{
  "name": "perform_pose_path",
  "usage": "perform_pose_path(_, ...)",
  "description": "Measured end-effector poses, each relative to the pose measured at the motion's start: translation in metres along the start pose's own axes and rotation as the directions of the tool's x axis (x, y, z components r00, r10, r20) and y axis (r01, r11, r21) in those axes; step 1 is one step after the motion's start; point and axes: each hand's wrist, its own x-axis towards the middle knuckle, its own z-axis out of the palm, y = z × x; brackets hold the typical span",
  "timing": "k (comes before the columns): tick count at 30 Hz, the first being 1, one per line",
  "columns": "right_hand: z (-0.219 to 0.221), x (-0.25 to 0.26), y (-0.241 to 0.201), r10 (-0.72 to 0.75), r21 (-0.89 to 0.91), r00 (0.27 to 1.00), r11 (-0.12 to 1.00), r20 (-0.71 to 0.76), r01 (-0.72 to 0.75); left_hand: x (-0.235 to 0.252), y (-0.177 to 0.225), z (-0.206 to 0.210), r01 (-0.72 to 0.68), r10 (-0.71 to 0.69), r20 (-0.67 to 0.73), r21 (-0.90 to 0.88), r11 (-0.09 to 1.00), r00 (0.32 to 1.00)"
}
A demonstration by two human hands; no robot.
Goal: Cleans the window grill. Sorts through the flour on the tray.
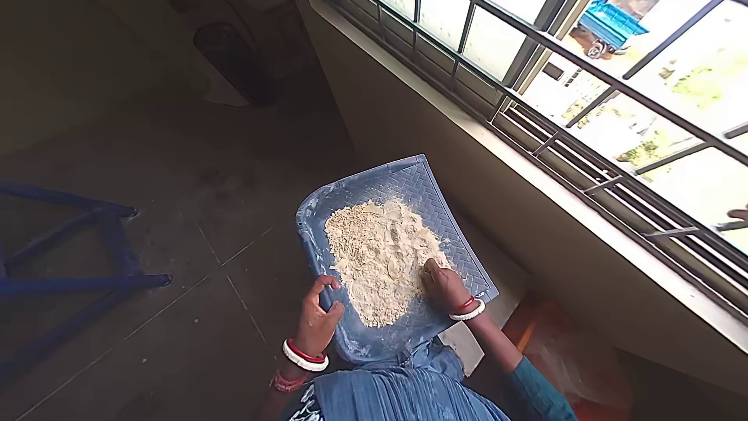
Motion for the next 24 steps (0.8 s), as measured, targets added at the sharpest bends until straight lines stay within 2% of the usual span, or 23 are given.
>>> perform_pose_path(2, 0.000, -0.008, 0.005, -0.076, 0.110, 0.986, 0.990, -0.149, 0.093, -0.001, 0.000, 0.000, 0.006, -0.006, -0.004, -0.009, 1.000, 1.000)
perform_pose_path(4, -0.003, -0.014, 0.009, -0.144, 0.181, 0.934, 0.960, -0.328, 0.212, -0.002, 0.001, -0.001, 0.008, -0.009, -0.008, -0.010, 1.000, 1.000)
perform_pose_path(5, -0.004, -0.015, 0.011, -0.162, 0.211, 0.916, 0.945, -0.366, 0.251, -0.003, 0.000, -0.001, 0.009, -0.010, -0.012, -0.010, 1.000, 1.000)
perform_pose_path(9, -0.010, -0.005, 0.026, -0.133, 0.448, 0.949, 0.857, -0.285, 0.254, -0.005, -0.002, 0.001, 0.014, -0.014, -0.020, -0.012, 1.000, 1.000)
perform_pose_path(13, -0.034, 0.007, 0.032, -0.098, 0.718, 0.924, 0.601, -0.371, 0.352, -0.007, -0.003, 0.000, 0.023, -0.024, -0.043, -0.013, 1.000, 0.999)
perform_pose_path(16, -0.089, 0.026, 0.046, 0.049, 0.750, 0.850, 0.500, -0.524, 0.434, -0.007, -0.003, 0.003, 0.024, -0.024, -0.047, 0.002, 1.000, 0.999)
perform_pose_path(19, -0.164, 0.052, 0.066, 0.225, 0.695, 0.712, 0.538, -0.665, 0.478, -0.006, -0.007, 0.005, 0.028, -0.027, -0.041, 0.015, 0.999, 0.999)
perform_pose_path(22, -0.231, 0.073, 0.076, 0.291, 0.633, 0.582, 0.538, -0.759, 0.556, -0.005, -0.006, 0.006, 0.063, -0.062, -0.026, 0.049, 0.997, 0.998)
perform_pose_path(24, -0.253, 0.073, 0.075, 0.296, 0.621, 0.552, 0.485, -0.779, 0.616, -0.006, -0.003, 0.005, 0.102, -0.101, -0.021, 0.059, 0.993, 0.995)
